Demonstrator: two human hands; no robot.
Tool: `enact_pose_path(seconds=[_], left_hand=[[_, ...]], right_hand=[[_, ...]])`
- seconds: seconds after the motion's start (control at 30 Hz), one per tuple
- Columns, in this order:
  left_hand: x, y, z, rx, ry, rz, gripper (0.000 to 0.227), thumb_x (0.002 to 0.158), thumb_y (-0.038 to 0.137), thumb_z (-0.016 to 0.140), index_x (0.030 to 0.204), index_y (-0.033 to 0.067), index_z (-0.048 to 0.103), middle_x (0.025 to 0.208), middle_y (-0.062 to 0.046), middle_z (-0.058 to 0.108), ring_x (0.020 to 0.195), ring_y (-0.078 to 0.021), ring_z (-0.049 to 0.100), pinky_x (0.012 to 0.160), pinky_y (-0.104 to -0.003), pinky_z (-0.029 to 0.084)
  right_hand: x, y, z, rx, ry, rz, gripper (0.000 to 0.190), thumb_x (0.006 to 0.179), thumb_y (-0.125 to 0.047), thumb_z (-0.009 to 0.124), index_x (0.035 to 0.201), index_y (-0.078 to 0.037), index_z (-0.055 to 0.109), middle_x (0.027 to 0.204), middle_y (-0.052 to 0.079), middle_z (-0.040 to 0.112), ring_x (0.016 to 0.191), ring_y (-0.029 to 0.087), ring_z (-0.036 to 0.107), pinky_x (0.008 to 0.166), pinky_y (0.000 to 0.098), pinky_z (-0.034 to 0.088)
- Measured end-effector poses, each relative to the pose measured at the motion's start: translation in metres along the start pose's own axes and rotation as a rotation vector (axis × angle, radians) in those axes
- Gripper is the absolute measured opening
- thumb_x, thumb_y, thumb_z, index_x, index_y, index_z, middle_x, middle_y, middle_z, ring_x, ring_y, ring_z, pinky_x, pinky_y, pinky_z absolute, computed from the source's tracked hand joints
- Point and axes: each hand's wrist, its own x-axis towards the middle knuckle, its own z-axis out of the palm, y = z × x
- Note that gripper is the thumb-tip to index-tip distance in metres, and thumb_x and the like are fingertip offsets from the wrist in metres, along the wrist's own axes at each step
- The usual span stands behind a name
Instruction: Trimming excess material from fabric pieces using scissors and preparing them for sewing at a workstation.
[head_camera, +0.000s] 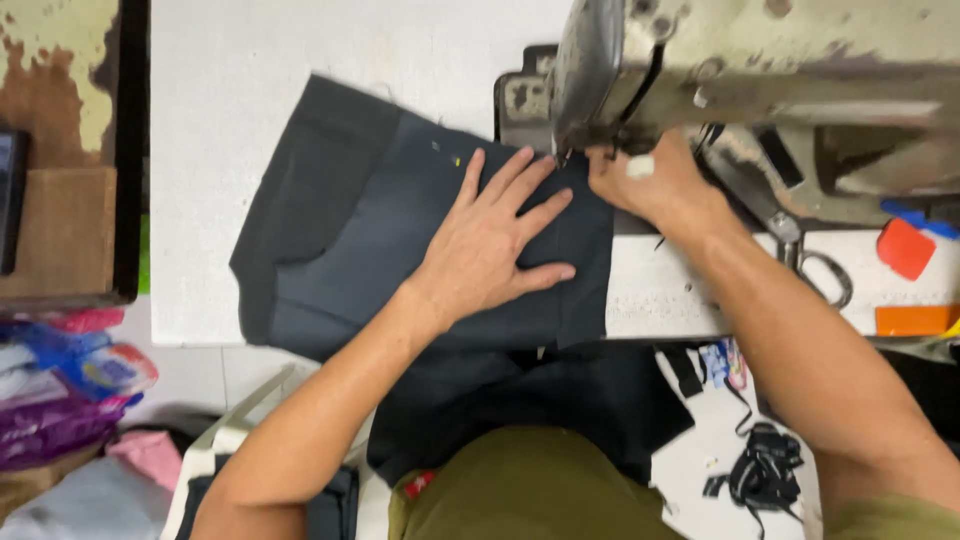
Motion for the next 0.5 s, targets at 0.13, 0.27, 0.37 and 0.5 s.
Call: enact_pose_path(seconds=[0.13, 0.27, 0.37, 0.5], left_hand=[[0.006, -0.003, 0.000, 0.027, 0.029, 0.030, 0.078, 0.092, 0.068, 0.067, 0.148, 0.0141, 0.057, 0.159, -0.017, 0.041, 0.153, -0.0371, 0.031, 0.123, -0.069, 0.013], [0.006, -0.006, 0.002, 0.038, 0.032, 0.040, 0.082, 0.089, 0.071, 0.068, 0.147, 0.0133, 0.058, 0.159, -0.017, 0.041, 0.152, -0.0373, 0.032, 0.122, -0.070, 0.016], [0.004, -0.003, -0.003, 0.074, 0.033, 0.048, 0.089, 0.085, 0.076, 0.064, 0.147, 0.0114, 0.058, 0.159, -0.019, 0.041, 0.153, -0.0381, 0.031, 0.122, -0.071, 0.012], [-0.029, 0.023, 0.002, 0.036, 0.012, 0.063, 0.076, 0.095, 0.064, 0.062, 0.148, 0.0102, 0.058, 0.160, -0.018, 0.040, 0.154, -0.0372, 0.029, 0.122, -0.071, 0.009]], right_hand=[[0.003, 0.009, 0.015, 0.985, 0.160, 0.388, 0.036, 0.099, -0.036, 0.071, 0.122, -0.009, 0.069, 0.125, 0.012, 0.067, 0.125, 0.035, 0.058, 0.108, 0.0549, 0.035], [-0.010, 0.017, 0.014, 2.284, 0.391, 0.858, 0.036, 0.097, -0.034, 0.077, 0.119, -0.006, 0.074, 0.111, 0.022, 0.071, 0.116, 0.049, 0.061, 0.089, 0.0568, 0.048], [-0.062, 0.042, -0.024, 2.240, 0.510, 0.943, 0.032, 0.100, -0.026, 0.072, 0.124, -0.005, 0.069, 0.115, 0.019, 0.060, 0.115, 0.043, 0.056, 0.096, 0.0529, 0.042], [-0.096, 0.042, -0.064, 2.340, 0.511, 0.827, 0.041, 0.098, -0.030, 0.071, 0.130, -0.004, 0.068, 0.137, 0.014, 0.058, 0.134, 0.034, 0.051, 0.115, 0.0474, 0.033]])
